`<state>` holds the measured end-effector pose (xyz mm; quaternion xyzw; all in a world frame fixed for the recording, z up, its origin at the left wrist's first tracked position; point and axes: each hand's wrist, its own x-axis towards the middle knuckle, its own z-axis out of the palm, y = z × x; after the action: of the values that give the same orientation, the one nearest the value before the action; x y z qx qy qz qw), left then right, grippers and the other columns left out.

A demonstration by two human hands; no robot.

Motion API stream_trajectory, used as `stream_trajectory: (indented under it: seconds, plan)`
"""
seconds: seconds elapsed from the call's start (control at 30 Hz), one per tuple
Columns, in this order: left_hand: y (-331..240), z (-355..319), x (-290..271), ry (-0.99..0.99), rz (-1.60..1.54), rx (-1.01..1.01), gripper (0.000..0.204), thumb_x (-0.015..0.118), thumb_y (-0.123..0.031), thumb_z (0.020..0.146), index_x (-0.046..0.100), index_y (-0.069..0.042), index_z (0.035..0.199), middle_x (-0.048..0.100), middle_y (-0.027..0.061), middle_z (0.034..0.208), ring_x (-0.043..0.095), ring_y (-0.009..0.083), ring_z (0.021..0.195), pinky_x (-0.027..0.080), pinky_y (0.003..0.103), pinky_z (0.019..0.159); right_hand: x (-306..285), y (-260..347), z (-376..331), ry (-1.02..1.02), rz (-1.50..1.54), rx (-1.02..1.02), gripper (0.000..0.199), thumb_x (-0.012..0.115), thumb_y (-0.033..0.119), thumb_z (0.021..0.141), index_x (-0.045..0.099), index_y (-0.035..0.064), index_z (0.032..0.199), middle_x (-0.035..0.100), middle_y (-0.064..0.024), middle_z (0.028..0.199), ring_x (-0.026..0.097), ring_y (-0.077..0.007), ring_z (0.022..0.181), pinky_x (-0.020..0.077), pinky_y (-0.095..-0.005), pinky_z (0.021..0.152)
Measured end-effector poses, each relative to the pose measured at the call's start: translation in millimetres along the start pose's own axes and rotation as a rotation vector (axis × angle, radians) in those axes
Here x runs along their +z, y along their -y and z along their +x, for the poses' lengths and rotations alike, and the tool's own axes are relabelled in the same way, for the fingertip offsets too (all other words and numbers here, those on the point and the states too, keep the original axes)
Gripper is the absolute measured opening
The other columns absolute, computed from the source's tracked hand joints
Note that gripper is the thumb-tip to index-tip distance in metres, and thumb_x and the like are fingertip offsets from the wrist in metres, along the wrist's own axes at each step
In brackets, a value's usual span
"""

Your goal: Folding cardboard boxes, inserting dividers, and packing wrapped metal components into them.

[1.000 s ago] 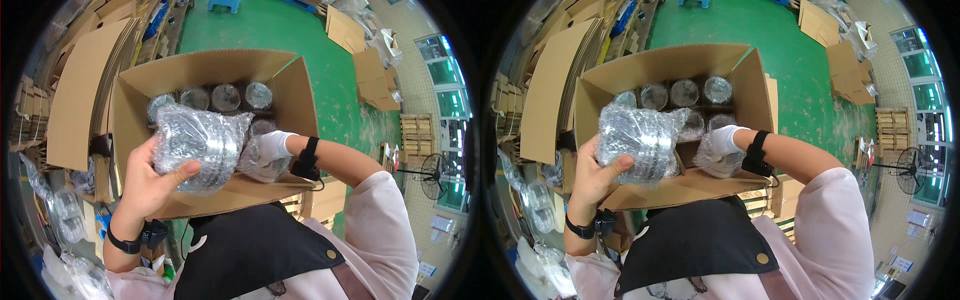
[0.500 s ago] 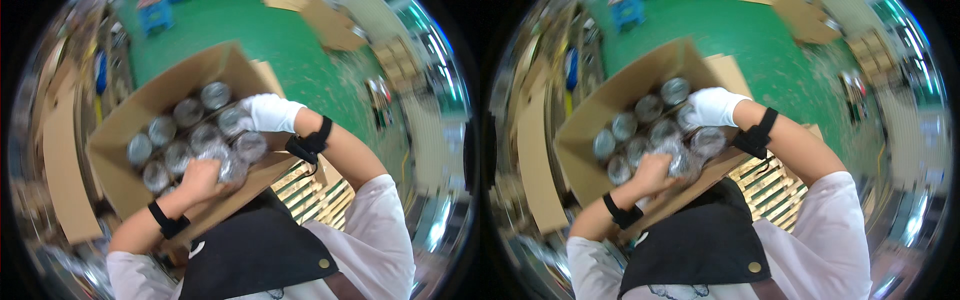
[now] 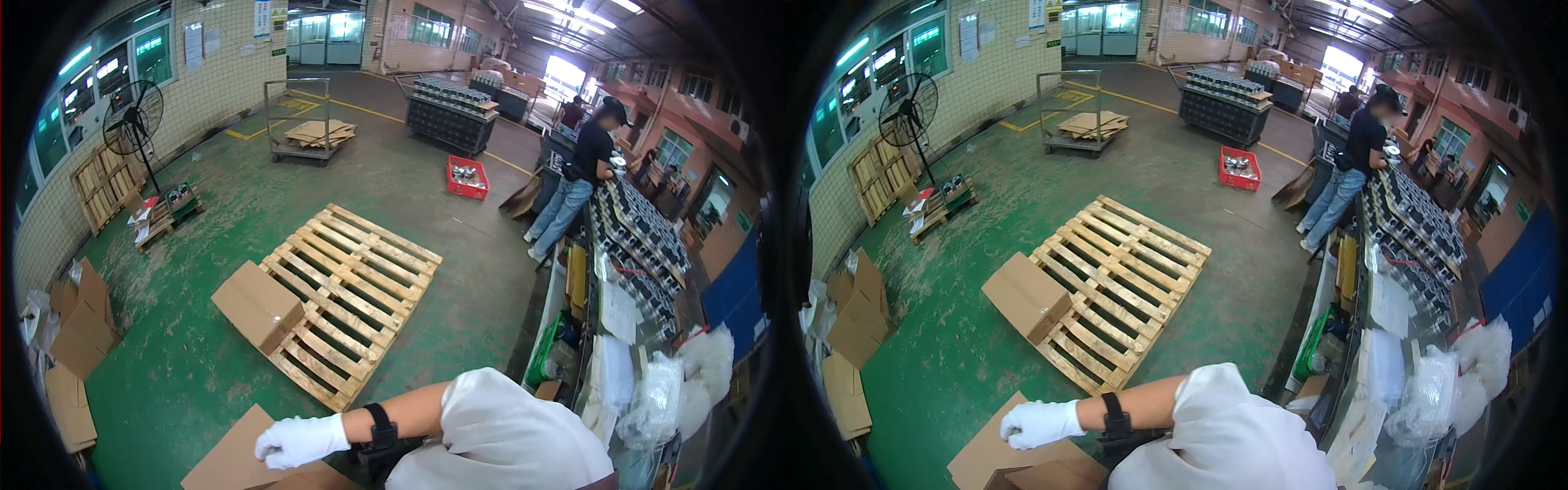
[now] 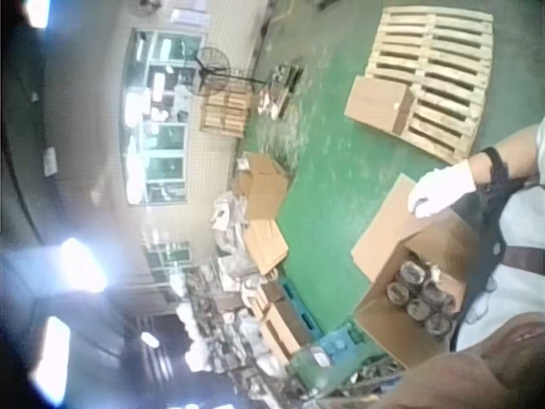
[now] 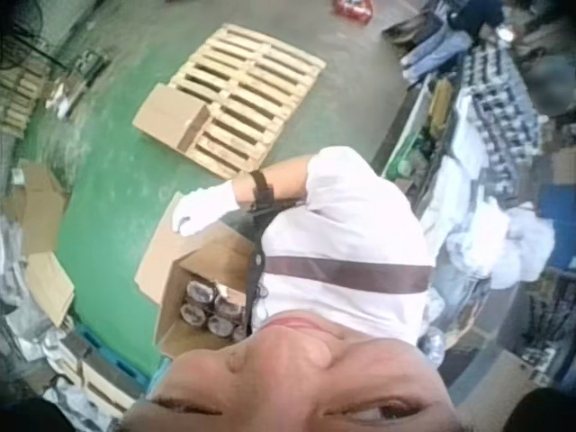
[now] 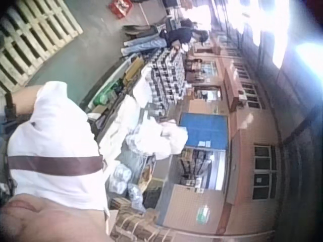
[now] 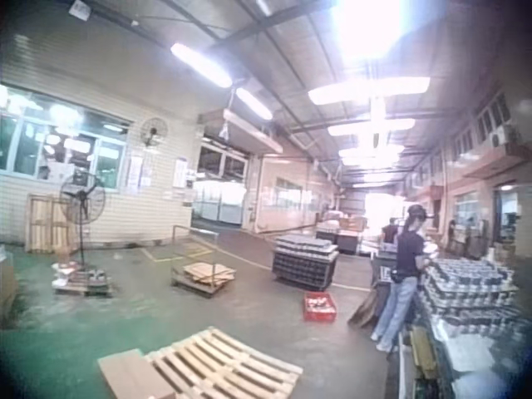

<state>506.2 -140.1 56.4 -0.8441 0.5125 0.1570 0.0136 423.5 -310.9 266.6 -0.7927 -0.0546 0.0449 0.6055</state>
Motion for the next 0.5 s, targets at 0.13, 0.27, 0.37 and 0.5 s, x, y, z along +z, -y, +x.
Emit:
stream_trajectory:
  seconds: [0.13, 0.27, 0.37, 0.5]
  plan:
    - [-27.4, 2.7, -0.3, 0.125, -0.005, 0.182, 0.037, 0.069, -0.038, 0.077, 0.062, -0.004, 0.089, 0.066, 0.0172, 0.077, 0.065, 0.0345, 0.072, 0.048, 0.044, 0.070, 4.8, -16.5, -39.4, -0.039, 0.040, 0.176, 0.028, 0.060, 0.022, 0.085, 0.064, 0.0044, 0.107, 0.070, -0.0096, 0.091, 0.067, -0.0238, 0.080, 0.0517, -0.0342, 0.073]
    - [-35.9, -5.7, -3.6, 0.264, 0.023, 0.329, 0.037, 0.069, -0.038, 0.078, 0.062, -0.003, 0.090, 0.067, 0.0173, 0.079, 0.065, 0.0342, 0.074, 0.048, 0.044, 0.071, -1.5, -8.5, -64.3, -0.070, -0.048, 0.141, 0.030, 0.060, 0.023, 0.087, 0.064, 0.0036, 0.110, 0.070, -0.0109, 0.092, 0.067, -0.0229, 0.083, 0.0522, -0.0333, 0.075]
    - [-47.8, -28.8, 1.5, 0.398, 0.028, 0.421, 0.038, 0.069, -0.037, 0.078, 0.062, -0.003, 0.092, 0.067, 0.0174, 0.081, 0.065, 0.0340, 0.075, 0.049, 0.043, 0.071, -8.8, 0.5, -87.1, -0.186, -0.069, 0.160, 0.031, 0.059, 0.024, 0.088, 0.064, 0.0029, 0.110, 0.071, -0.0120, 0.091, 0.068, -0.0229, 0.084, 0.0528, -0.0335, 0.075]
    - [-76.0, -33.8, -6.5, 0.505, 0.030, 0.532, 0.038, 0.069, -0.037, 0.079, 0.062, -0.002, 0.094, 0.067, 0.0175, 0.083, 0.065, 0.0337, 0.077, 0.049, 0.043, 0.072, 1.5, -0.3, -89.6, -0.189, -0.098, 0.132, 0.029, 0.060, 0.023, 0.086, 0.065, 0.0034, 0.107, 0.071, -0.0122, 0.089, 0.068, -0.0225, 0.083, 0.0530, -0.0335, 0.074]
